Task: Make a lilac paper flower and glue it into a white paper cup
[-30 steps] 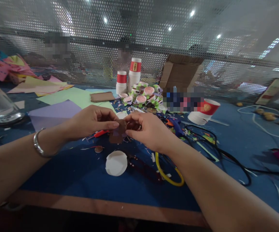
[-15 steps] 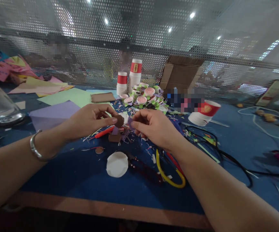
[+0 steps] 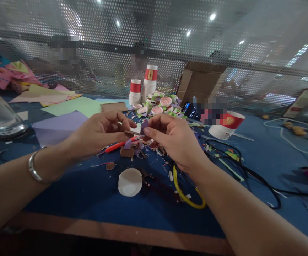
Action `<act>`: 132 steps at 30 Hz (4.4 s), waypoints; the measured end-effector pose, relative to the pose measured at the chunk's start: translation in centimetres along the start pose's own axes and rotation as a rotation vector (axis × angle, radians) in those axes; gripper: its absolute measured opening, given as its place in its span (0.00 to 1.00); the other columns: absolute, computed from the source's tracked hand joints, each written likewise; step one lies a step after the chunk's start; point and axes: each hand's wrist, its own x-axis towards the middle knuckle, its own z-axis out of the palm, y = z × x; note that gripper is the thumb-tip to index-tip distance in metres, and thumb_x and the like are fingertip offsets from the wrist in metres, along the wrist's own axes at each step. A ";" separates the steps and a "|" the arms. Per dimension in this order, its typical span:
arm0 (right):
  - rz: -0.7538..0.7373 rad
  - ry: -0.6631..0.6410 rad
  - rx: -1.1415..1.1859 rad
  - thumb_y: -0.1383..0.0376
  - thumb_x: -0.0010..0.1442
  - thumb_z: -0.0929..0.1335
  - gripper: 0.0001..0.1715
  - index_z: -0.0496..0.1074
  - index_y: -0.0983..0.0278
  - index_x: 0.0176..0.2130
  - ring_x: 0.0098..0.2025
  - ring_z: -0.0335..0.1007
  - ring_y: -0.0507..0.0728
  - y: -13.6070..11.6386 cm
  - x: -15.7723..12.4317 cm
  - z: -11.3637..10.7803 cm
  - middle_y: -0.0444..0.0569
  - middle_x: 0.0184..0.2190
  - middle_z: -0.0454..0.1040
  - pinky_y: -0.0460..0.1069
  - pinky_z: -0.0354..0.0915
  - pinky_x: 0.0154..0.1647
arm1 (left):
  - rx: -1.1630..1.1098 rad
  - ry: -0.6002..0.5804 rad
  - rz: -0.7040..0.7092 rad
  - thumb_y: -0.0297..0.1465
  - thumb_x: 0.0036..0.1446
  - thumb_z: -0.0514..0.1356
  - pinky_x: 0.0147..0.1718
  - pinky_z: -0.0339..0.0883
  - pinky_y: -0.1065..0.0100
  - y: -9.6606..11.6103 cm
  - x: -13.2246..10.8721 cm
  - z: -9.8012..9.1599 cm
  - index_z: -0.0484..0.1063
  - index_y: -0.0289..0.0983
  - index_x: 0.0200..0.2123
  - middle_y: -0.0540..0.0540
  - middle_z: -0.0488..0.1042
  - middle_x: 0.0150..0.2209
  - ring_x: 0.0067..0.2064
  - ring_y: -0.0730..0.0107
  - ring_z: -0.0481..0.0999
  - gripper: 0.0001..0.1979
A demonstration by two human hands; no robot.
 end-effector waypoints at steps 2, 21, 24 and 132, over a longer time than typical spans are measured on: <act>-0.026 0.009 0.002 0.61 0.55 0.77 0.09 0.77 0.61 0.35 0.32 0.74 0.52 -0.1 0.0 0.2 0.44 0.32 0.75 0.47 0.74 0.31 | 0.070 -0.001 0.087 0.24 0.49 0.66 0.37 0.72 0.67 -0.2 0.0 -0.1 0.70 0.36 0.33 0.46 0.77 0.41 0.39 0.69 0.79 0.08; -0.063 -0.063 -0.001 0.60 0.58 0.76 0.07 0.80 0.61 0.37 0.36 0.73 0.52 -0.7 -0.7 0.5 0.45 0.34 0.78 0.47 0.68 0.37 | -0.077 0.179 0.010 0.23 0.47 0.71 0.36 0.74 0.69 -0.5 0.3 -0.3 0.65 0.38 0.51 0.45 0.76 0.46 0.34 0.75 0.78 0.29; -0.086 -0.057 -0.022 0.57 0.60 0.75 0.09 0.80 0.60 0.36 0.37 0.72 0.53 -0.7 -0.8 0.5 0.45 0.34 0.78 0.47 0.68 0.37 | -0.203 0.161 -0.086 0.20 0.52 0.67 0.40 0.75 0.65 -0.1 0.2 -0.3 0.63 0.36 0.52 0.47 0.78 0.35 0.36 0.69 0.80 0.26; 0.687 0.219 -0.555 0.70 0.55 0.72 0.13 0.72 0.66 0.21 0.16 0.64 0.50 2.8 2.0 -11.8 0.48 0.14 0.70 0.44 0.59 0.17 | -0.525 0.168 -0.228 0.22 0.59 0.65 0.41 0.74 0.70 -0.9 1.3 -1.4 0.78 0.31 0.26 0.48 0.78 0.30 0.32 0.75 0.79 0.08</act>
